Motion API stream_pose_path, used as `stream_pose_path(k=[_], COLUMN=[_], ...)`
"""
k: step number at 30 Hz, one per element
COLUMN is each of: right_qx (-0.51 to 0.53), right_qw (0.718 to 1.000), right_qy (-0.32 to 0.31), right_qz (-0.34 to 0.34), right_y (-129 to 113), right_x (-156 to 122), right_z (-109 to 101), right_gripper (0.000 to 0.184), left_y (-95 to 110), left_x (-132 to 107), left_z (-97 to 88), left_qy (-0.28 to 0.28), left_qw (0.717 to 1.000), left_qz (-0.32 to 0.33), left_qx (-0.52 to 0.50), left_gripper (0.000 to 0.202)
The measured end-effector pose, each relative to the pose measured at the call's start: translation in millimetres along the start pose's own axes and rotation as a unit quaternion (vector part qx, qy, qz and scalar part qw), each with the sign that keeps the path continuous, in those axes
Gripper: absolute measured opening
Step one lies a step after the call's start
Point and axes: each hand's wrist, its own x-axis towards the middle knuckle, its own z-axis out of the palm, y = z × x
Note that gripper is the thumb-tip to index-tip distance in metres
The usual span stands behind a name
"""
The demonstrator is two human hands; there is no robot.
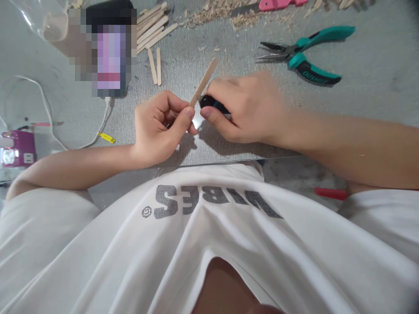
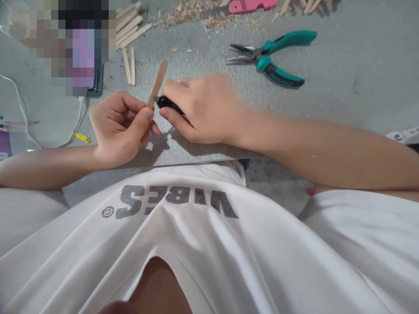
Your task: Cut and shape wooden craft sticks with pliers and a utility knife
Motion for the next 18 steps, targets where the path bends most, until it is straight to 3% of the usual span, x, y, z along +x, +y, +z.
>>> stream_pose_path(k=[7,12,15,18], right_qx=[0.030,-0.021,-0.026,0.001], right_qw=[0.999,0.997,0.997,0.999], right_qy=[0.007,0.059,0.065,0.032], right_qz=[0.018,0.051,0.015,-0.027], right_y=[1.1,15.5,17.2,8.8], right_x=[2.3,6.2,5.8,3.4], right_z=[-0.9,-8.3,-7.8,-4.3], right_gripper=[0.061,0.071,0.074,0.065], left_y=[-4.0,-5.6,-6.4,-6.0], left_x=[0.0,0.1,1.0,1.3], left_z=[-1.4,-1.8,-2.8,-3.2], left_qy=[-0.008,-0.003,-0.003,-0.006], left_qw=[1.000,1.000,1.000,1.000], left_qz=[-0.018,-0.017,-0.019,-0.017], left_qx=[-0.003,0.006,0.017,0.021], left_gripper=[0.054,0.054,0.053,0.053])
